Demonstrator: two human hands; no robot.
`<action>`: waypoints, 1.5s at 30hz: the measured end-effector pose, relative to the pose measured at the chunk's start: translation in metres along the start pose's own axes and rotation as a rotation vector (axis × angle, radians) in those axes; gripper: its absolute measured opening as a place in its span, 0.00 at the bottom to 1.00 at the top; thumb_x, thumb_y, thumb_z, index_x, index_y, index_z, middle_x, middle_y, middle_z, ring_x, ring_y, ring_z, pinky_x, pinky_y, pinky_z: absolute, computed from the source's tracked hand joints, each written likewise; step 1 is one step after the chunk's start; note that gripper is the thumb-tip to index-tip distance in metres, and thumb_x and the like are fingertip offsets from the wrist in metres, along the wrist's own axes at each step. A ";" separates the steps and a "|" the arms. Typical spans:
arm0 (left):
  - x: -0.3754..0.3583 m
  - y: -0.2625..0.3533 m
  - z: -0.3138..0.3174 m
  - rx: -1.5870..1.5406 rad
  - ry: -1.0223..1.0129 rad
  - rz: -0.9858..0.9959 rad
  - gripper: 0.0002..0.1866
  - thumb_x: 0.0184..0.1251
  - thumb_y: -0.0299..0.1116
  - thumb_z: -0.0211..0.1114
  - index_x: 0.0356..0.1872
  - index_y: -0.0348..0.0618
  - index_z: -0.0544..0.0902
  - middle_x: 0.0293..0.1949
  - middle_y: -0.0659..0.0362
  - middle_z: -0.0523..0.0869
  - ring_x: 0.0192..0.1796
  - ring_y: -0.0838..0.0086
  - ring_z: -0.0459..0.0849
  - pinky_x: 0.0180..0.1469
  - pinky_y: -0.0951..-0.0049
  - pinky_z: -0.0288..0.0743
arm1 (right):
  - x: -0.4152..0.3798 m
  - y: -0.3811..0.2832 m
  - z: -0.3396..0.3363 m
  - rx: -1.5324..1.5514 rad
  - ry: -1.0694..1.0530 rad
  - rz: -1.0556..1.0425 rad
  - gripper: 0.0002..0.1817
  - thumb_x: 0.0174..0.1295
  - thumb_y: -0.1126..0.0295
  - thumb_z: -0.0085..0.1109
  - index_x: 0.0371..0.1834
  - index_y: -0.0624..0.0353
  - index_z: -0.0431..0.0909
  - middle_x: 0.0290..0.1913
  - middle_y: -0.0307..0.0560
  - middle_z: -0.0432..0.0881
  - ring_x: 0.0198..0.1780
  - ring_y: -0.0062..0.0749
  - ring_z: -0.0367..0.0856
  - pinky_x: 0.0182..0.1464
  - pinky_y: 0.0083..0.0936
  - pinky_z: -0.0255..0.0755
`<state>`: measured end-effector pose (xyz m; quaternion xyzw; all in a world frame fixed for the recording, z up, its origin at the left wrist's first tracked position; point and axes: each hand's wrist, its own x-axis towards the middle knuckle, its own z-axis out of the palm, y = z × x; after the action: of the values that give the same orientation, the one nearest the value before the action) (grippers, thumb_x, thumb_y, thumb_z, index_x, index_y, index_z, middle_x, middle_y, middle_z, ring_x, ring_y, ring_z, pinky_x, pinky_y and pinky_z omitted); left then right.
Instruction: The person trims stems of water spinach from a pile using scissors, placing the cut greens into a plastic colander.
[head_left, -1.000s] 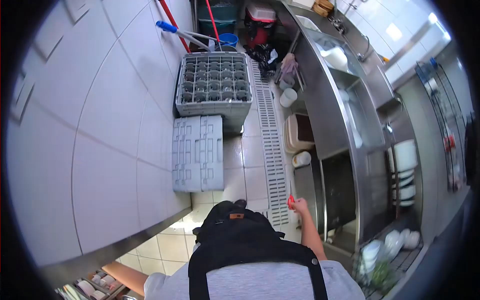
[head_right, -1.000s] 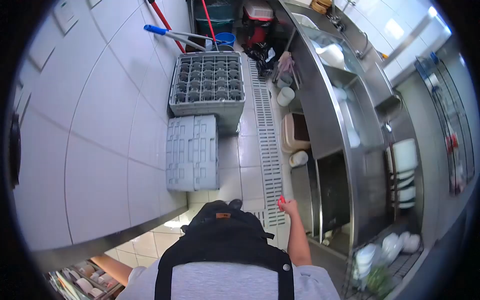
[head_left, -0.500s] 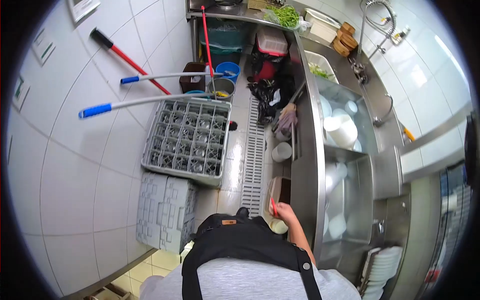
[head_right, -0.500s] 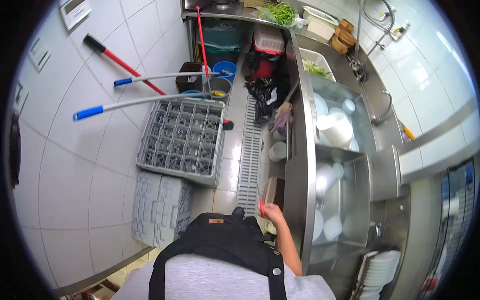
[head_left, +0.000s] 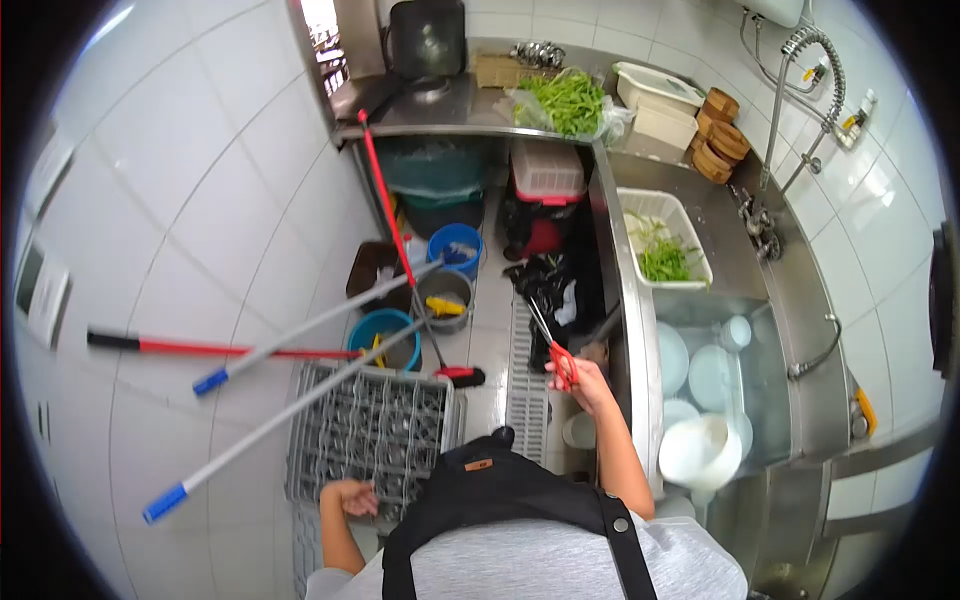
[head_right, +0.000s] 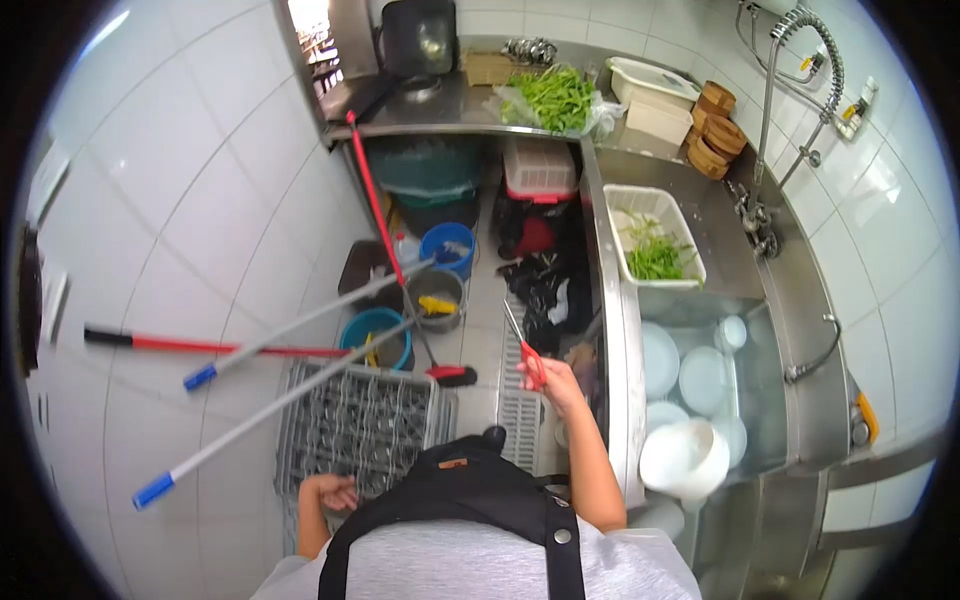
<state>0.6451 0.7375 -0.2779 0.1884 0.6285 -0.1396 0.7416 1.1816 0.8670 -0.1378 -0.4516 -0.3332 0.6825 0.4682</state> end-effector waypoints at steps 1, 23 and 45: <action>-0.012 0.061 -0.016 -0.022 0.085 0.114 0.27 0.65 0.56 0.45 0.39 0.40 0.78 0.31 0.52 0.85 0.23 0.72 0.81 0.21 0.74 0.74 | 0.014 -0.015 -0.008 0.029 0.017 0.006 0.19 0.60 0.58 0.55 0.38 0.67 0.76 0.21 0.37 0.74 0.26 0.21 0.75 0.38 0.22 0.73; -0.110 1.072 0.171 1.054 1.029 1.942 0.11 0.50 0.37 0.64 0.33 0.44 0.82 0.35 0.55 0.82 0.41 0.61 0.77 0.43 0.62 0.69 | 0.426 -0.309 -0.148 0.081 0.171 -0.479 0.21 0.58 0.53 0.54 0.37 0.65 0.74 0.20 0.40 0.72 0.26 0.25 0.73 0.36 0.21 0.68; -0.230 1.338 0.132 0.652 -0.399 1.735 0.12 0.62 0.36 0.60 0.40 0.39 0.81 0.35 0.62 0.84 0.34 0.80 0.80 0.39 0.79 0.74 | 0.567 -0.398 -0.153 0.205 0.304 -0.591 0.41 0.47 0.33 0.51 0.48 0.62 0.67 0.36 0.44 0.71 0.38 0.28 0.73 0.49 0.38 0.72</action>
<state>1.3157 1.8613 0.1063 0.7602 0.0610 0.2621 0.5913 1.3707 1.5401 -0.0179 -0.3828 -0.3059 0.4721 0.7328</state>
